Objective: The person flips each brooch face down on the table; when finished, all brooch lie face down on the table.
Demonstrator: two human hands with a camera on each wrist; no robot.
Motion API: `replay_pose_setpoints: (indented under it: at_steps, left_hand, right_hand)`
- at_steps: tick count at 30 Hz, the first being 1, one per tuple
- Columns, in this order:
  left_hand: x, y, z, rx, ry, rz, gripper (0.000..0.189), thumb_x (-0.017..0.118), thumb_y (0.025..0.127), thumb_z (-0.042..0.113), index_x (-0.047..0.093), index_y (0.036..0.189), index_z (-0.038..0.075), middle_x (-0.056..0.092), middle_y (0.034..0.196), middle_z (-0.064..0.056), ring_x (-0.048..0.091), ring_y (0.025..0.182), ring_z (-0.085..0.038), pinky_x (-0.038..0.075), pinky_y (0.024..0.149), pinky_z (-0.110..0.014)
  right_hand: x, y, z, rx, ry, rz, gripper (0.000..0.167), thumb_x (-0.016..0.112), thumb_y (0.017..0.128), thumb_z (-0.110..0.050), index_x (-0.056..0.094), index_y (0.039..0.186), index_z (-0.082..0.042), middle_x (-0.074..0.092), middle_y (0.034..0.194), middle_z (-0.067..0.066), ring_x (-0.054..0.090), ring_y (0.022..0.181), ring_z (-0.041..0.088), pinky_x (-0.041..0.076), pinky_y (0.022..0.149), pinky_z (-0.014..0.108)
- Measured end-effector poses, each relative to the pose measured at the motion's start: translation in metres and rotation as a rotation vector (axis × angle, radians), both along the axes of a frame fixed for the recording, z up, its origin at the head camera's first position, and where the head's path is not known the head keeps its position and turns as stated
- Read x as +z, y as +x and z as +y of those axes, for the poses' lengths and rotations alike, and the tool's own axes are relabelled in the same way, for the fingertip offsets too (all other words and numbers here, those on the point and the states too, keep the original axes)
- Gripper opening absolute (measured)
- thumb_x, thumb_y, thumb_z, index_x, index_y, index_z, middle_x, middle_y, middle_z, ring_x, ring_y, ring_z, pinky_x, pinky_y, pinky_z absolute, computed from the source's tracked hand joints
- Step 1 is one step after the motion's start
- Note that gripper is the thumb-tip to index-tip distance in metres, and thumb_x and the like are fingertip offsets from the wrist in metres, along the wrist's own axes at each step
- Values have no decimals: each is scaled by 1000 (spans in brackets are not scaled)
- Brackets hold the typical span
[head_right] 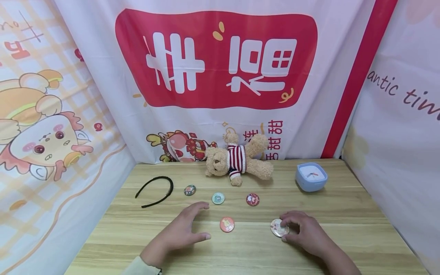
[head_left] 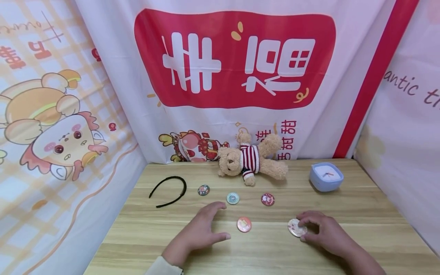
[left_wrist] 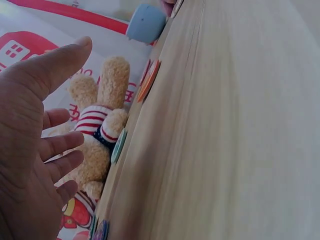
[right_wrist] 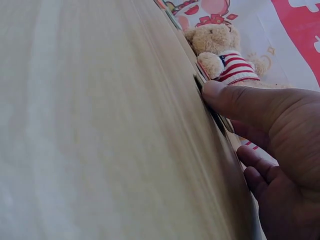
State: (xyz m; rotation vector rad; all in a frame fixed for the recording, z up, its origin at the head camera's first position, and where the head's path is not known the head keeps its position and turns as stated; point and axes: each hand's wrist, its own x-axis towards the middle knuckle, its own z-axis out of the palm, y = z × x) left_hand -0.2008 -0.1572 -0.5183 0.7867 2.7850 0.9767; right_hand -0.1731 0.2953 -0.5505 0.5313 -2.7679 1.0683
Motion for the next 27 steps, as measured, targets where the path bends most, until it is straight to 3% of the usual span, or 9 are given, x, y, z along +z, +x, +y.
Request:
replay_pose_setpoints:
  at_steps: [12,21,27]
  left_hand:
    - [0,-6,42,-100,-37,63,79,87,90,53,56,154,19,50,167,-2,45,157,-29,37,131,-56]
    - [-4,-13,72,-168,-95,100,73,81,94,57,58,157,29,48,169,5,42,159,-26,34,132,-54]
    - [-10,-16,86,-210,-123,128,71,77,95,60,59,156,29,47,170,4,41,160,-23,33,133,-52]
  right_hand:
    - [-1,-3,3,-8,68,-12,32,98,80,-34,76,101,-42,77,128,-15,68,129,27,46,109,15]
    - [-2,-1,2,1,43,-3,31,98,79,-33,78,101,-41,77,127,-13,68,127,23,37,107,5]
    - [0,-2,3,-5,66,-23,30,98,80,-34,77,101,-42,77,127,-15,67,128,23,40,106,6]
